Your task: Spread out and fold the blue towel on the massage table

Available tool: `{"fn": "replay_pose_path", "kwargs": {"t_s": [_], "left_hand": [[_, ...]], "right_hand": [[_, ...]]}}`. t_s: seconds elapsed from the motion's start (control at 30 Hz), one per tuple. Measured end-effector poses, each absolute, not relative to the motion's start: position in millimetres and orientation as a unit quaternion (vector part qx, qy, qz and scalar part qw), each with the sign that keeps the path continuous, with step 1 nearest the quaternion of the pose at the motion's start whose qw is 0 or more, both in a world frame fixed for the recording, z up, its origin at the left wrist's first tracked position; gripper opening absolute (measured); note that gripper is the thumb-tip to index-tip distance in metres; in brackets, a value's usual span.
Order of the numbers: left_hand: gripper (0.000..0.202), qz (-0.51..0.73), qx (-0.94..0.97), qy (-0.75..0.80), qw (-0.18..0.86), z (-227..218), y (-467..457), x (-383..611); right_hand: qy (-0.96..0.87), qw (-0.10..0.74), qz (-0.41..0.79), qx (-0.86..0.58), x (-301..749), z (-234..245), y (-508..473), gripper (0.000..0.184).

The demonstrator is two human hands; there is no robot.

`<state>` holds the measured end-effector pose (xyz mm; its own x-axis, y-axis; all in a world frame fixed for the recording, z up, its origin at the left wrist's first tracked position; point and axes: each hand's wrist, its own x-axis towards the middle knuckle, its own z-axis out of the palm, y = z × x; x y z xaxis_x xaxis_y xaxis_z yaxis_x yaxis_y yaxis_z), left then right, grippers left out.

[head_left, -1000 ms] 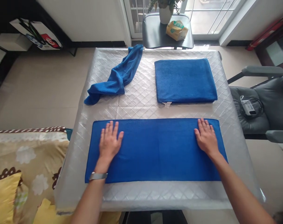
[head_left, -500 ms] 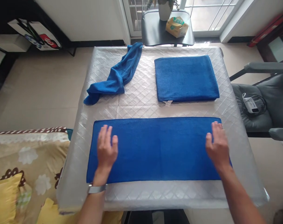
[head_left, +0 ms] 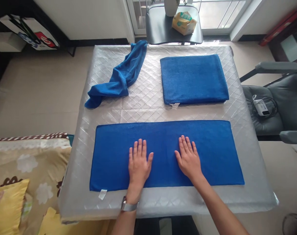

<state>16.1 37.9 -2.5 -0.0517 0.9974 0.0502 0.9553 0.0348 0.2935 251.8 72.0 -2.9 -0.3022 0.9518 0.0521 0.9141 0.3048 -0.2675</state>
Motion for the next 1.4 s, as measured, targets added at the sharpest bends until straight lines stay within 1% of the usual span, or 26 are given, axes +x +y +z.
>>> {"fn": "replay_pose_path", "kwargs": {"t_s": [0.13,0.3,0.5,0.57,0.63,0.7,0.87,1.0,1.07,1.23,1.3,1.4], "left_hand": [[0.069,0.097,0.644,0.756,0.068,-4.0,3.9,-43.3],[0.068,0.074,0.596,0.797,0.068,-5.0,-33.0,-111.2],[0.069,0.064,0.560,0.823,0.076,3.0,-40.3,-145.2],[0.070,0.068,0.556,0.826,0.063,9.9,-37.5,-136.7],[0.069,0.095,0.551,0.827,0.047,16.9,-33.8,-114.1],[0.067,0.139,0.564,0.812,0.059,21.4,-29.2,-76.8],[0.064,0.207,0.672,0.686,0.187,17.7,-22.6,43.7],[0.059,0.243,0.640,0.678,0.270,15.9,-31.6,91.2],[0.061,0.255,0.659,0.652,0.275,17.5,-38.0,91.3],[0.073,0.294,0.738,0.559,0.239,17.3,-36.8,80.8],[0.074,0.280,0.743,0.565,0.223,13.9,-29.7,83.4],[0.074,0.222,0.735,0.609,0.198,6.6,-20.7,91.4]], "right_hand": [[-0.767,0.070,0.049,-0.636,314.3,-4.8,67.6,0.072],[-0.716,0.036,0.031,-0.696,386.1,-10.6,55.8,0.069],[-0.682,0.050,0.033,-0.729,431.7,-8.1,47.7,0.066],[-0.677,0.073,0.021,-0.732,422.4,-1.1,43.6,0.065],[-0.688,0.114,0.018,-0.717,395.5,7.8,36.2,0.064],[-0.718,0.162,0.045,-0.675,352.9,15.8,26.2,0.066],[-0.777,0.194,0.158,-0.578,232.7,21.4,5.2,0.070],[-0.754,0.208,0.196,-0.591,194.5,17.5,-1.7,0.069],[-0.759,0.210,0.193,-0.585,195.1,16.0,-6.0,0.069],[-0.795,0.192,0.176,-0.547,202.4,12.9,-14.1,0.068],[-0.802,0.166,0.164,-0.550,202.9,10.5,-10.3,0.069],[-0.814,0.118,0.136,-0.553,205.4,5.9,-0.1,0.070]]}}
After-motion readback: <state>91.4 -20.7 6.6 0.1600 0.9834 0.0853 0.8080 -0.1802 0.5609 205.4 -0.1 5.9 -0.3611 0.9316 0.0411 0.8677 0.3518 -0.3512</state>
